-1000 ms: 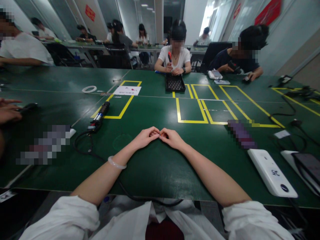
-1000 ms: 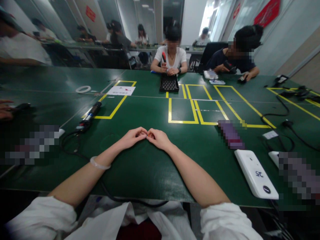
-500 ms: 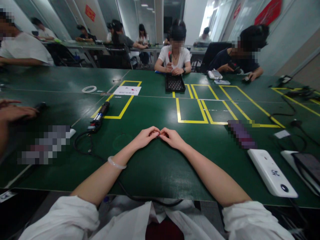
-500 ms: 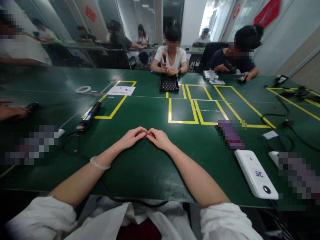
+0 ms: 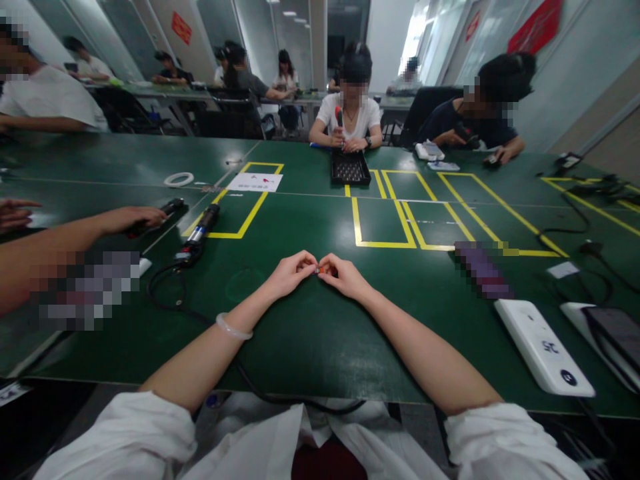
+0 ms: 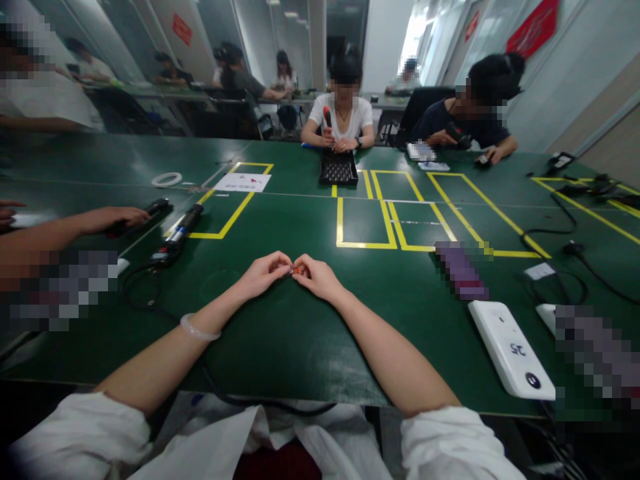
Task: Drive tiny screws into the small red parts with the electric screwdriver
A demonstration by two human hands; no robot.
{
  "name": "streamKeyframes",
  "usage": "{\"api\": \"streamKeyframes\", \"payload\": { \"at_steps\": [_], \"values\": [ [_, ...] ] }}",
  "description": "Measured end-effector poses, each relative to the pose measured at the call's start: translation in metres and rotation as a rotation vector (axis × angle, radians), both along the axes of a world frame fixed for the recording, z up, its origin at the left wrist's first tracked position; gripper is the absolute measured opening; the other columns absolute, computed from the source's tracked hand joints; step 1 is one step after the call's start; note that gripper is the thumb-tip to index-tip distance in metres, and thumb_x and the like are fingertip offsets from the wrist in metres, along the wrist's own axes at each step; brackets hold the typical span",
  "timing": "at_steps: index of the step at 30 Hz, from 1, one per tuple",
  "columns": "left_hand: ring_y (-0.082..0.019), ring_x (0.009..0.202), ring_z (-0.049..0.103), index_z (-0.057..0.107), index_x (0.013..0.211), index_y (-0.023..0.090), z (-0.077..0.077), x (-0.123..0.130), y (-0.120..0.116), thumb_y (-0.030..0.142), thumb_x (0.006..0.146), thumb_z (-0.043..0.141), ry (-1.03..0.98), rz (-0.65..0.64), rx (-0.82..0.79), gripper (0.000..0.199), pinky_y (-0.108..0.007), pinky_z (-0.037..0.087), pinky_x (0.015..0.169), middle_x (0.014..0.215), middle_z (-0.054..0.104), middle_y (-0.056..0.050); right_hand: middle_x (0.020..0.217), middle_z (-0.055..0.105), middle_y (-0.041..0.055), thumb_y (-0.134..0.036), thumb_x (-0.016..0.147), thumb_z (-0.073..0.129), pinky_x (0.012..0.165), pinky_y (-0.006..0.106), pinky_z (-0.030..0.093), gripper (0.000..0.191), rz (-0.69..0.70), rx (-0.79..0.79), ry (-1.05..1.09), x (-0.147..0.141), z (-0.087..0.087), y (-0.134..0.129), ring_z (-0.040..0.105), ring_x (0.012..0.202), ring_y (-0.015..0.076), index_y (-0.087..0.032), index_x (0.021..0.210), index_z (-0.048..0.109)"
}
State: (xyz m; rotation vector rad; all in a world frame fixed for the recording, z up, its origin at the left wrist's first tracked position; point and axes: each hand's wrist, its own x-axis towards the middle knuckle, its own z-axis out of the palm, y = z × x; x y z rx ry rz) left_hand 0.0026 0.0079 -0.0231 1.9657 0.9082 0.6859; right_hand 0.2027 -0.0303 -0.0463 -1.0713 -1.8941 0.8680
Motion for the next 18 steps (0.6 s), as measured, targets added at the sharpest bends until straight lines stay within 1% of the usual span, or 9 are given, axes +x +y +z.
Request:
{"api": "streamKeyframes", "payload": {
  "at_steps": [2,4,7,11,15,18],
  "values": [
    [-0.015,0.078,0.06,0.06,0.096,0.016,0.0017,-0.0001,-0.0001,0.038,0.09,0.051,-0.009,-0.006,0.004,0.025,-0.028,0.048,0.072,0.09,0.064,-0.004,0.077,0.06,-0.0021,-0.028,0.087,0.058,0.063,0.023,0.042,0.013,-0.018,-0.001,-0.009,0.0001,-0.0002,0.0,0.054,0.064,0.0108,-0.019,0.097,0.056],
    [-0.016,0.082,0.06,0.06,0.097,0.016,0.003,-0.0002,-0.0001,0.036,0.091,0.048,-0.034,-0.018,-0.017,0.024,-0.029,0.049,0.074,0.092,0.065,-0.005,0.079,0.062,-0.0014,-0.028,0.087,0.058,0.063,0.023,0.042,0.014,-0.027,-0.005,-0.008,0.0003,-0.0005,0.0003,0.054,0.065,0.011,-0.019,0.098,0.056],
    [-0.016,0.087,0.062,0.059,0.1,0.016,0.0026,-0.0002,-0.0001,0.032,0.087,0.054,-0.053,-0.039,-0.039,0.021,-0.03,0.05,0.078,0.096,0.065,-0.006,0.082,0.064,-0.0004,-0.029,0.088,0.057,0.063,0.023,0.043,0.015,-0.036,-0.005,0.002,0.0006,-0.0015,0.0011,0.056,0.066,0.0113,-0.019,0.099,0.055],
    [-0.017,0.089,0.063,0.058,0.101,0.016,-0.0006,0.0,0.0004,0.027,0.08,0.063,-0.044,-0.061,-0.005,0.025,-0.03,0.051,0.079,0.098,0.064,-0.006,0.084,0.065,0.0002,-0.032,0.089,0.056,0.063,0.023,0.043,0.016,-0.037,-0.01,0.028,0.0002,-0.003,0.0019,0.056,0.066,0.0116,-0.019,0.099,0.055],
    [-0.016,0.087,0.063,0.059,0.099,0.017,-0.0025,0.0002,-0.0003,0.031,0.083,0.061,-0.018,-0.054,0.02,0.022,-0.03,0.05,0.077,0.096,0.065,-0.005,0.081,0.064,-0.0004,-0.03,0.087,0.059,0.062,0.023,0.043,0.016,-0.032,-0.005,0.039,-0.0001,-0.0035,0.0022,0.055,0.064,0.0114,-0.019,0.098,0.055],
    [-0.017,0.087,0.063,0.059,0.1,0.017,-0.0001,0.0002,-0.0007,0.037,0.086,0.059,0.012,-0.058,0.048,0.025,-0.03,0.05,0.078,0.096,0.066,-0.005,0.081,0.064,-0.0006,-0.028,0.086,0.059,0.063,0.023,0.043,0.017,-0.041,-0.014,0.036,0.0002,-0.0027,0.0021,0.054,0.064,0.0113,-0.019,0.099,0.055]
  ]
}}
